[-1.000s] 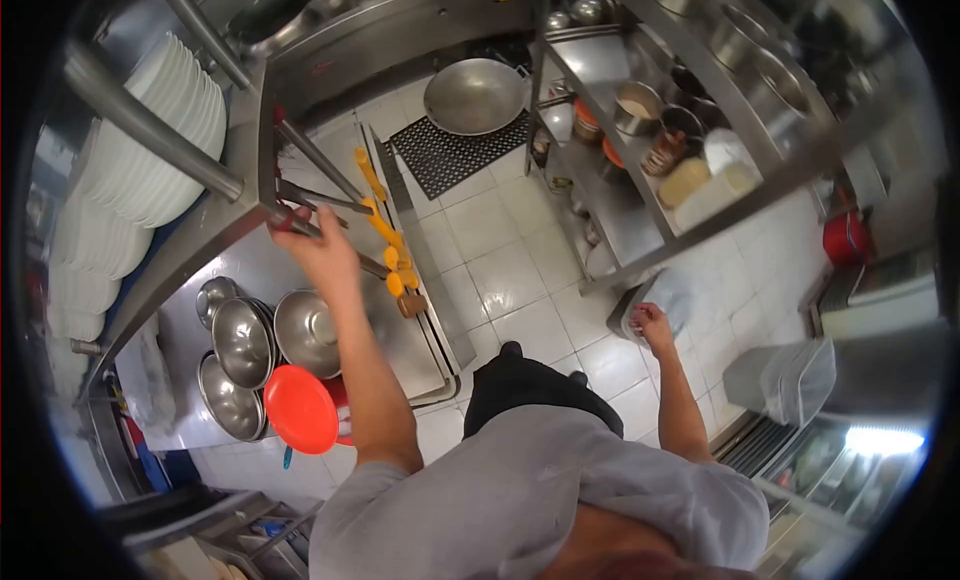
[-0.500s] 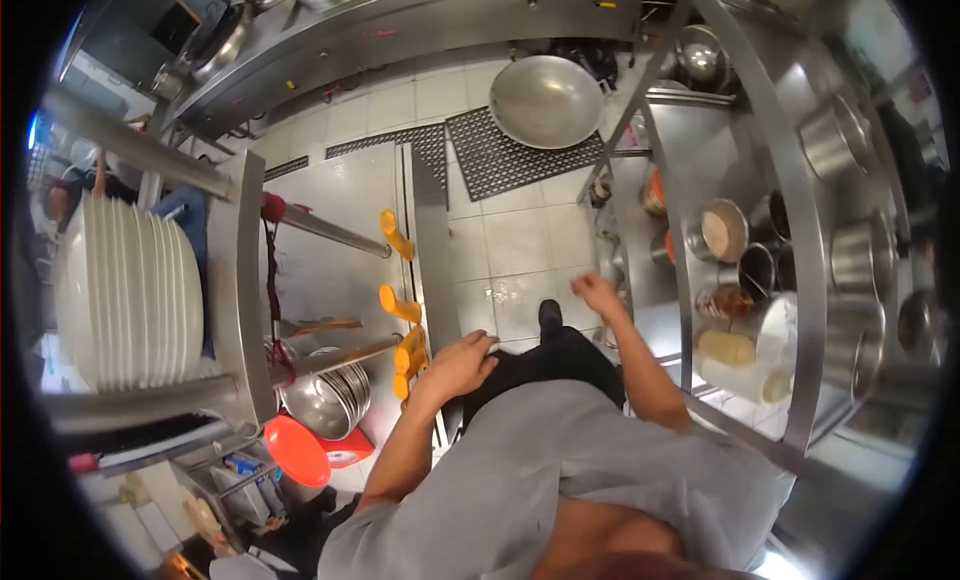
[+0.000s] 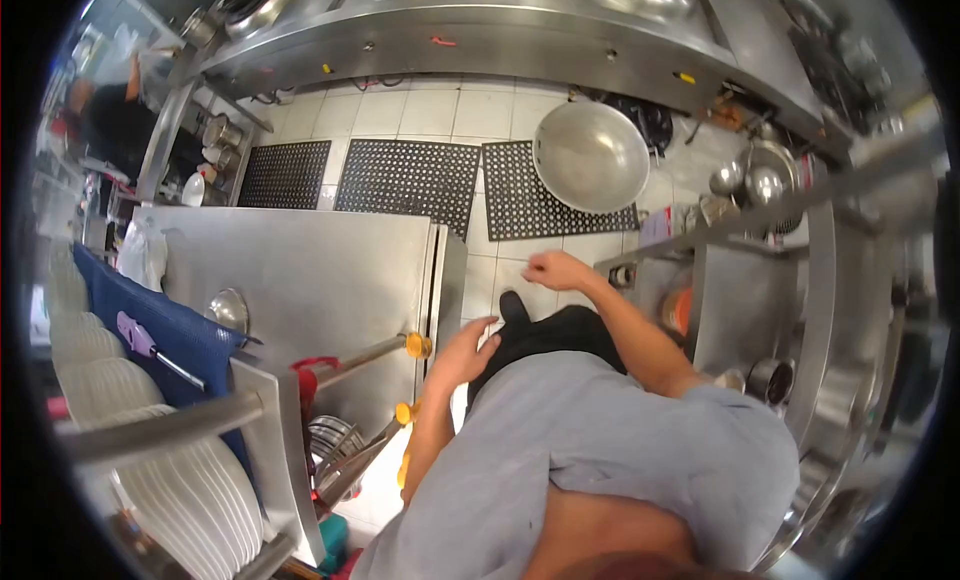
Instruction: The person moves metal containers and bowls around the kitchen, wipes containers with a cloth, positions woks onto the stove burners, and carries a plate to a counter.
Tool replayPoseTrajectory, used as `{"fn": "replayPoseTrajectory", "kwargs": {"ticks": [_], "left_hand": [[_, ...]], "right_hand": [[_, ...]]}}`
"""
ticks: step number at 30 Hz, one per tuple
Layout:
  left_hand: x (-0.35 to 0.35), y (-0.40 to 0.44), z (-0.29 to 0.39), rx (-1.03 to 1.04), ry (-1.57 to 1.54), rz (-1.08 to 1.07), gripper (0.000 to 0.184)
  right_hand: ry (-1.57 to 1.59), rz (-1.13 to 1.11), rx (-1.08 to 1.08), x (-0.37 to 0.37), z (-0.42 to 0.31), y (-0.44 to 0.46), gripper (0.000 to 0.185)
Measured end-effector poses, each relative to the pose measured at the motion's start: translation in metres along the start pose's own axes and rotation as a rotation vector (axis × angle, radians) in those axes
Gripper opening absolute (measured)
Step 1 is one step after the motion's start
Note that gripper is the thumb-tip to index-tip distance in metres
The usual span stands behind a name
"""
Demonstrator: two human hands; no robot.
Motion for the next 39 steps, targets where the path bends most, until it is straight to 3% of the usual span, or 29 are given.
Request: {"fn": "replayPoseTrajectory", "kwargs": {"ticks": [1,3,5,7,9,11,15,17,19,20,22,23,24,25,26,30,33,35,37,39], "left_hand": [[-0.012,0.024,0.011,0.048,-0.021,0.03,0.04],[-0.044,0.064,0.038,0.078,-0.033,0.085,0.04],[-0.067,0.105,0.046,0.035,-0.132,0.131,0.04],[-0.101,0.144,0.049,0.001,-0.223,0.201,0.039],[-0.129,0.18,0.042,-0.083,-0.264,0.253,0.039],[-0.152,0.215,0.026,-0.162,-0.287,0.333,0.038],[-0.196,0.261,0.005,-0.301,-0.132,0.466,0.036],[-0.217,0.28,0.01,-0.415,-0.065,0.364,0.036],[-0.23,0.288,0.012,-0.453,-0.124,0.415,0.038],[-0.234,0.288,0.011,-0.452,-0.205,0.45,0.038],[-0.24,0.29,0.004,-0.466,-0.174,0.512,0.039],[-0.242,0.288,0.002,-0.478,-0.186,0.521,0.039],[-0.241,0.284,-0.003,-0.559,-0.228,0.51,0.038],[-0.239,0.279,-0.009,-0.639,-0.269,0.496,0.038],[-0.233,0.277,-0.02,-0.68,-0.325,0.511,0.039],[-0.229,0.271,-0.047,-0.741,-0.686,0.641,0.045],[-0.235,0.296,-0.104,-0.773,-0.617,0.565,0.047],[-0.266,0.323,-0.134,-0.735,-0.753,0.56,0.047],[-0.31,0.349,-0.166,-0.768,-0.532,0.526,0.044],[-0.401,0.344,-0.142,-0.762,-0.576,0.624,0.039]], "right_hand": [[0.027,0.026,0.01,0.002,0.028,-0.004,0.031],[0.329,-0.022,0.259,-0.011,0.072,-0.016,0.028],[0.415,0.034,0.478,-0.031,0.12,-0.026,0.026],[0.607,0.211,0.688,-0.046,0.184,-0.03,0.026],[0.84,0.398,0.839,-0.08,0.203,-0.024,0.026],[0.871,0.449,0.841,-0.108,0.232,0.006,0.027],[0.654,0.278,0.712,-0.169,0.262,0.125,0.025],[0.368,0.202,0.424,-0.234,0.201,0.222,0.016],[0.122,0.129,-0.053,-0.288,0.12,0.317,0.011],[-0.01,0.076,-0.171,-0.312,0.059,0.353,0.016],[0.066,0.046,-0.522,-0.354,-0.08,0.406,0.017],[0.026,-0.032,-0.628,-0.377,-0.161,0.41,0.022],[-0.061,-0.057,-0.917,-0.393,-0.222,0.411,0.026],[-0.127,-0.074,-1.156,-0.406,-0.272,0.409,0.022],[-0.12,-0.016,-1.234,-0.415,-0.318,0.396,0.015],[-0.196,-0.198,-1.783,-0.415,-0.408,0.392,0.007],[-0.26,-0.338,-1.944,-0.382,-0.435,0.431,0.011],[-0.279,-0.417,-1.947,-0.36,-0.453,0.471,0.014],[-0.251,-0.472,-1.905,-0.344,-0.467,0.513,0.017],[-0.172,-0.483,-1.821,-0.326,-0.482,0.557,0.021]]}}
Point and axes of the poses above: each hand's wrist, its own y-axis towards the middle knuckle, its own x-axis out of the palm, z = x × y, the point moved 4 cm from there along y, towards the middle knuckle, and after that the axes turned 6 degrees about -x, right-handed, at the moved point
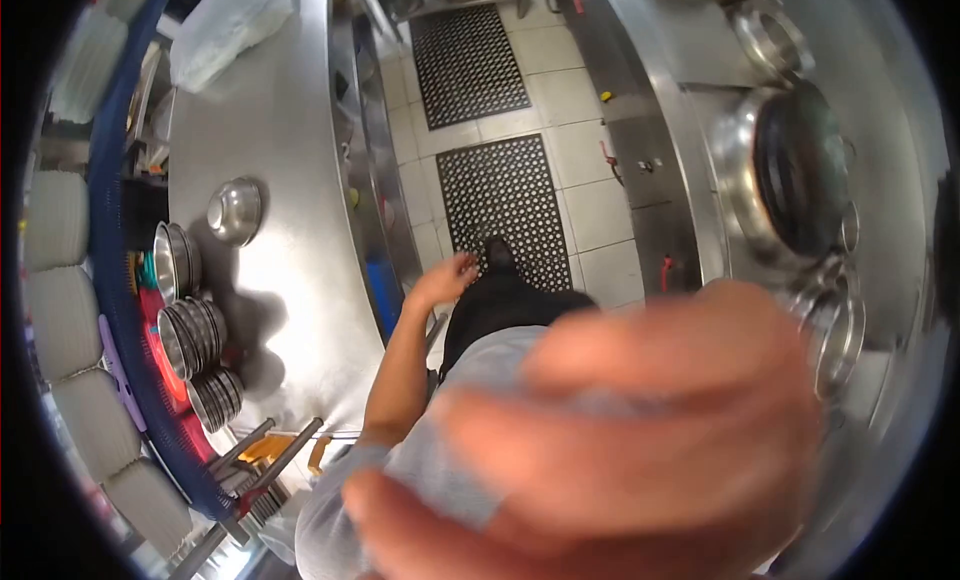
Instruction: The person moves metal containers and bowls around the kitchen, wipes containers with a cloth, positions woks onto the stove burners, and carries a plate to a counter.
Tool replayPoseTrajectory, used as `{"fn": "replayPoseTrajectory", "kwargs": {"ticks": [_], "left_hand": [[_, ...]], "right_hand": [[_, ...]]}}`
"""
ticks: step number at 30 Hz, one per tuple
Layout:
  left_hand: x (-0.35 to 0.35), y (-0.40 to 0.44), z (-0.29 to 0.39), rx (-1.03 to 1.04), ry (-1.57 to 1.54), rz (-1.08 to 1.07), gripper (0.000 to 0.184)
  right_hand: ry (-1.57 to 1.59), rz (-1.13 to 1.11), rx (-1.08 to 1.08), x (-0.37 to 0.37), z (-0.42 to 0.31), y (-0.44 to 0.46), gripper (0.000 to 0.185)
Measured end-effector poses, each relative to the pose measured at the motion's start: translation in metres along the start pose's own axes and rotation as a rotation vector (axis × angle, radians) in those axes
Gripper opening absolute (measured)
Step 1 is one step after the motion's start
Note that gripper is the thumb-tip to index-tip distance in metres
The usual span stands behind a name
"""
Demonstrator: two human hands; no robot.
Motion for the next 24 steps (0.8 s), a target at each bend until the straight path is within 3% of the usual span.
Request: {"fn": "replayPoseTrajectory", "kwargs": {"ticks": [2,3,5,6,7,8,9,10,11,12,13,14,16,18,19,21,22,23,24], "left_hand": [[-0.031,0.042,0.003,0.21,-0.19,0.187,0.031],[-0.038,0.055,0.01,0.123,-0.257,0.223,0.029],[-0.078,0.045,0.023,-0.096,-0.384,0.203,0.03],[-0.079,0.057,0.011,-0.124,-0.401,0.22,0.03],[-0.069,0.074,-0.014,-0.16,-0.452,0.216,0.029],[-0.053,0.095,-0.045,-0.195,-0.51,0.219,0.028],[-0.03,0.122,-0.086,-0.169,-0.618,0.247,0.022],[-0.021,0.129,-0.096,-0.211,-0.627,0.261,0.022],[-0.014,0.139,-0.106,-0.321,-0.899,0.288,0.022],[-0.01,0.157,-0.121,-0.415,-1.166,0.318,0.023],[-0.002,0.179,-0.142,-0.48,-1.266,0.311,0.023],[0.002,0.2,-0.162,-0.505,-1.271,0.318,0.023],[0.014,0.25,-0.216,-0.676,-1.602,0.521,0.024],[0.036,0.318,-0.31,-0.449,-1.956,0.722,0.034],[0.022,0.341,-0.32,-0.479,-2.154,0.96,0.038],[-0.008,0.378,-0.352,-0.254,-2.285,1.228,0.042],[-0.002,0.394,-0.395,-0.124,-2.388,1.237,0.04],[0.007,0.411,-0.432,0.029,-2.48,1.254,0.038],[0.006,0.419,-0.437,0.0,-2.407,1.363,0.033]], "right_hand": [[0.087,0.162,0.22,0.006,0.069,-0.001,0.024],[0.163,0.304,0.374,0.016,0.109,-0.008,0.026],[0.347,0.853,0.673,0.073,0.187,-0.031,0.026],[0.636,0.707,0.597,0.108,0.259,-0.068,0.025],[0.712,0.626,0.869,0.162,0.301,-0.093,0.024],[0.848,0.551,0.965,0.236,0.345,-0.137,0.023],[0.836,0.341,1.196,0.327,0.381,-0.193,0.024],[0.613,0.123,1.189,0.409,0.392,-0.242,0.027],[0.604,-0.162,1.137,0.462,0.386,-0.267,0.029],[0.734,-0.281,1.11,0.523,0.375,-0.299,0.028],[1.121,-0.324,1.335,0.544,0.356,-0.302,0.026],[1.316,-0.291,1.445,0.571,0.338,-0.318,0.024],[1.241,-0.446,1.462,0.612,0.314,-0.347,0.023],[1.247,-0.474,1.531,0.642,0.301,-0.376,0.023],[1.276,-0.423,1.542,0.666,0.295,-0.406,0.02],[1.303,-0.412,1.649,0.682,0.31,-0.434,0.019],[1.344,-0.374,1.737,0.684,0.314,-0.442,0.018],[1.295,-0.36,1.594,0.693,0.328,-0.445,0.017],[1.207,-0.371,1.557,0.704,0.341,-0.452,0.018]]}}
Point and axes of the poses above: each hand's wrist, its own y-axis towards the middle knuckle, its own x-axis out of the palm, z = x × y, the point moved 4 cm from there along y, towards the middle knuckle, and after that the axes turned 6 degrees about -x, right-handed, at the moved point
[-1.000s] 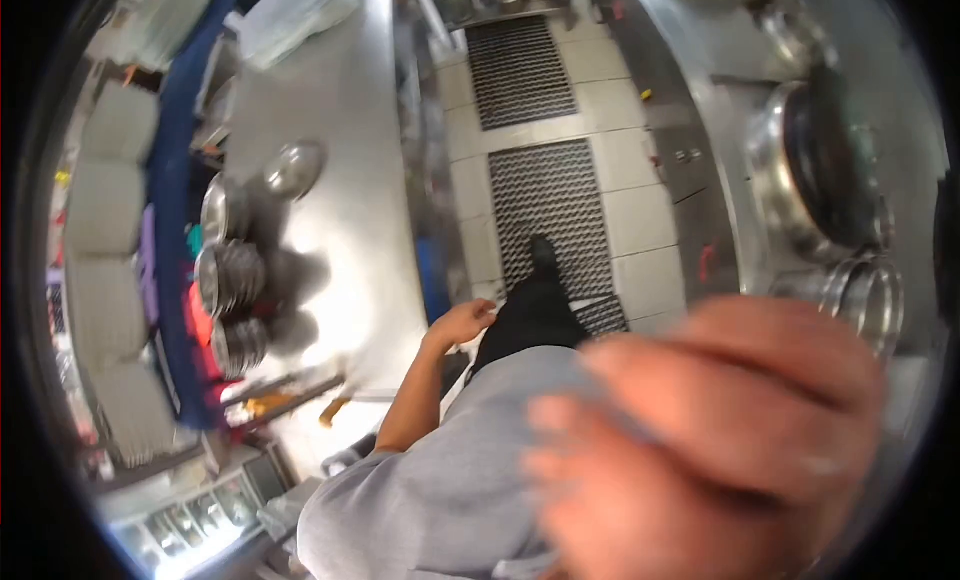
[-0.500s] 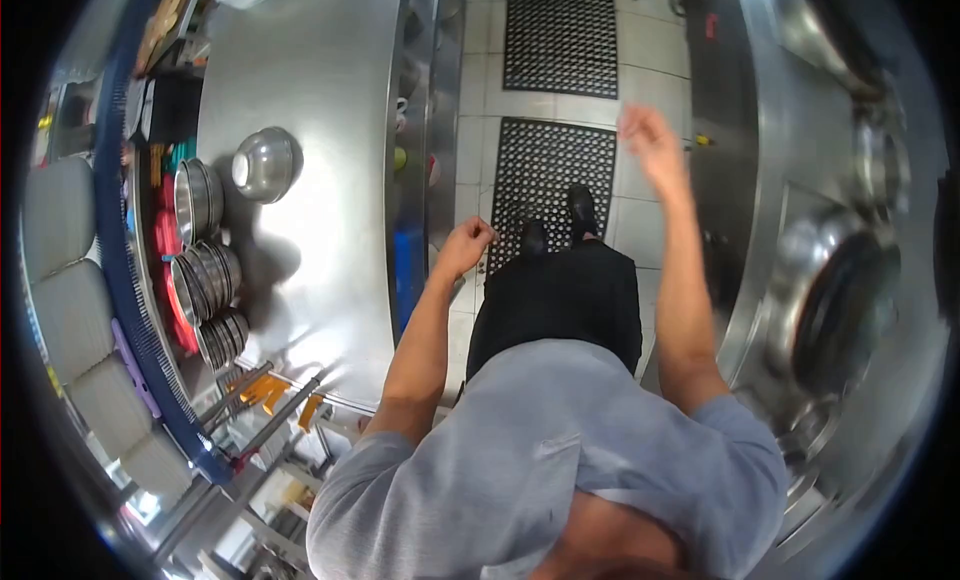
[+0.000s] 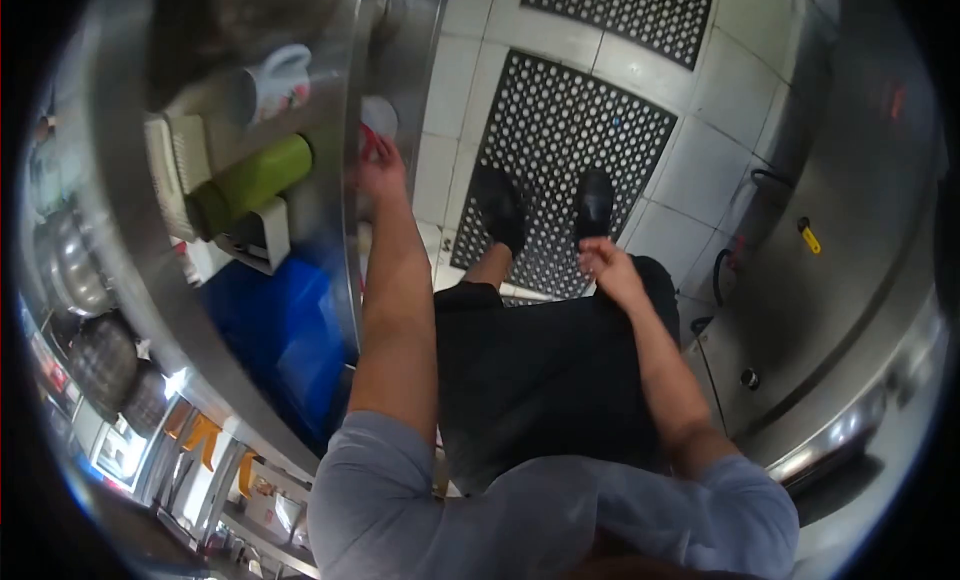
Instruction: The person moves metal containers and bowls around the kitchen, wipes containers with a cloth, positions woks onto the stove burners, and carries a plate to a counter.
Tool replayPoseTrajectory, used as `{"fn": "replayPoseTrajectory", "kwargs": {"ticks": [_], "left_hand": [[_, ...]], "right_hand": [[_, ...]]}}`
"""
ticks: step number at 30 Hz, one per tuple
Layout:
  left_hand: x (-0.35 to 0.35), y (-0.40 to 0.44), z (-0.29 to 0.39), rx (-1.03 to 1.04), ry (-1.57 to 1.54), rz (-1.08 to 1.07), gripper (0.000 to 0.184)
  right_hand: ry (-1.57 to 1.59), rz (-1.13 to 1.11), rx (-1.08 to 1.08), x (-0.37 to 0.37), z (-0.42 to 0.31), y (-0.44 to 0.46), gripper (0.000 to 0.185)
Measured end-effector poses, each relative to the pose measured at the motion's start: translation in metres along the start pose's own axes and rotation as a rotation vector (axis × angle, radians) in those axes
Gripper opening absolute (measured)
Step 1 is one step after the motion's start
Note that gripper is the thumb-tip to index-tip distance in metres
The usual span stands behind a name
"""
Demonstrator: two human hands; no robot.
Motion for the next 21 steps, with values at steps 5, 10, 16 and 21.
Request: {"fn": "replayPoseTrajectory", "kwargs": {"ticks": [5,10,16,21], "left_hand": [[-0.009,-0.034,0.011,0.108,0.024,-0.053,0.024],[-0.065,-0.055,-0.004,-0.314,0.104,-0.385,0.035],[-0.031,-0.094,-0.021,-0.164,0.244,-0.156,0.038],[-0.03,-0.099,-0.016,-0.235,0.353,-0.061,0.039]], "right_hand": [[-0.552,-0.09,-0.46,0.063,-0.117,0.095,0.034],[-0.811,-0.144,-1.017,0.221,-0.226,0.141,0.06],[-1.215,-0.284,-1.169,0.29,-0.223,0.173,0.039],[-1.212,-0.309,-1.258,0.292,-0.213,0.16,0.031]]}}
Point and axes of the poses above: each hand's wrist, its own y-axis towards the middle knuckle, its own x-axis out of the palm, z = x × y, the point moved 4 cm from there along y, towards the middle knuckle, and after that the axes turned 6 degrees about -x, right-handed, at the moved point
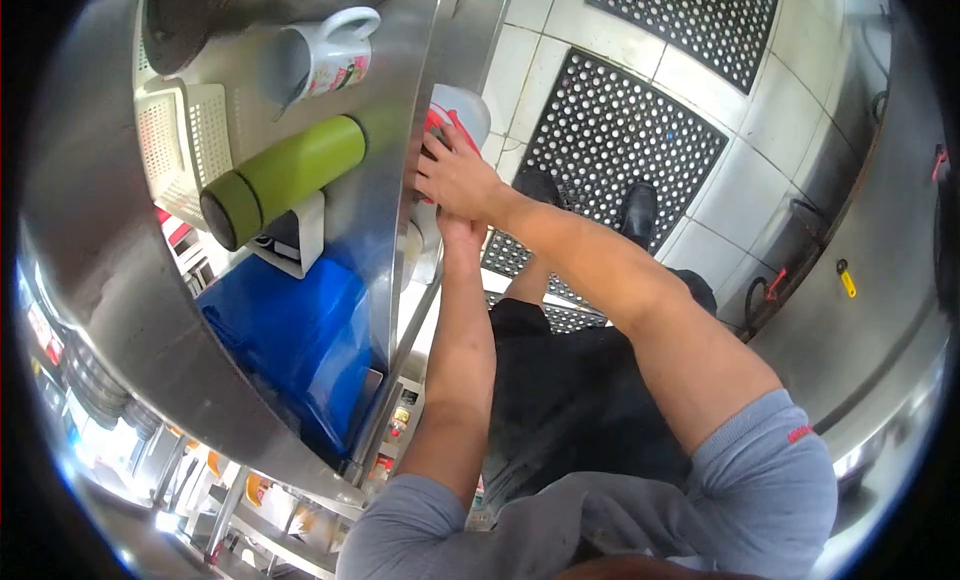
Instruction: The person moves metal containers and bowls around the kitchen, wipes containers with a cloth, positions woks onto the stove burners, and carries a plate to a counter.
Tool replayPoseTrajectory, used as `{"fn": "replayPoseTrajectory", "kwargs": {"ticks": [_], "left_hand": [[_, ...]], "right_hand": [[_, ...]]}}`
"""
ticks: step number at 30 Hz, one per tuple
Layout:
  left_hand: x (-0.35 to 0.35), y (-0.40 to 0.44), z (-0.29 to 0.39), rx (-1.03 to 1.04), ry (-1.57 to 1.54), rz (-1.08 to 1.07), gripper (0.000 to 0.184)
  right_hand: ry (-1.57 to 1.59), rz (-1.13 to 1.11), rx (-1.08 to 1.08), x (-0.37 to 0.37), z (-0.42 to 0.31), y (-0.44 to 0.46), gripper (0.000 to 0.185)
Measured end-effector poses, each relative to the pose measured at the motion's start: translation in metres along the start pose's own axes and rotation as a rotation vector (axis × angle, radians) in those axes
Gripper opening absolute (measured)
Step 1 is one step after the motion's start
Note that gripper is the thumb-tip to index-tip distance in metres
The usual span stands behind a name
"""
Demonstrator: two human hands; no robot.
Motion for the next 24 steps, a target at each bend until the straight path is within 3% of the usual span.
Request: {"fn": "replayPoseTrajectory", "kwargs": {"ticks": [5,7,9,11,13,15,17,19,20,21,22,23,24], "left_hand": [[-0.006,0.01,-0.003,0.103,0.124,-0.012,0.036],[-0.021,0.017,-0.008,0.005,0.015,-0.086,0.036],[-0.031,0.024,-0.011,-0.002,0.142,0.001,0.039],[0.05,-0.04,-0.003,-0.287,-0.099,-0.254,0.043],[0.088,-0.076,-0.012,-0.309,-0.092,-0.266,0.049],[0.107,-0.094,-0.019,-0.193,0.134,-0.27,0.053],[0.124,-0.119,-0.016,-0.124,0.24,-0.228,0.05],[0.151,-0.163,0.003,0.018,0.552,-0.16,0.046],[0.183,-0.198,0.026,0.124,0.852,-0.083,0.047],[0.212,-0.238,0.05,0.241,1.141,0.012,0.048],[0.212,-0.25,0.055,0.554,1.117,-0.11,0.06],[0.215,-0.269,0.066,0.692,1.024,-0.193,0.089],[0.238,-0.28,0.088,0.74,0.998,-0.214,0.089]], "right_hand": [[0.24,0.042,-0.006,-0.012,0.01,-0.013,0.029],[0.731,0.047,0.207,-0.033,0.021,-0.041,0.026],[1.036,0.178,0.55,-0.057,0.024,-0.085,0.021],[1.271,0.363,0.883,-0.058,0.031,-0.135,0.019],[1.795,0.423,0.995,-0.059,0.025,-0.17,0.021],[1.879,0.478,0.954,-0.075,0.014,-0.19,0.022],[1.818,0.385,1.035,-0.109,0.004,-0.201,0.033],[1.398,0.501,0.976,-0.167,-0.01,-0.205,0.05],[1.263,0.462,0.933,-0.169,-0.015,-0.216,0.067],[1.322,0.317,0.84,-0.235,-0.029,-0.194,0.075],[1.211,0.261,0.912,-0.261,-0.036,-0.188,0.081],[1.093,0.213,0.982,-0.283,-0.045,-0.186,0.087],[1.06,0.237,0.943,-0.313,-0.046,-0.167,0.087]]}}
Point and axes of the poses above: each hand's wrist, its own y-axis towards the middle knuckle, its own x-axis out of the palm, z = x × y, the point moved 4 cm from there along y, towards the middle knuckle, and after that the axes turned 6 degrees about -x, right-handed, at the moved point
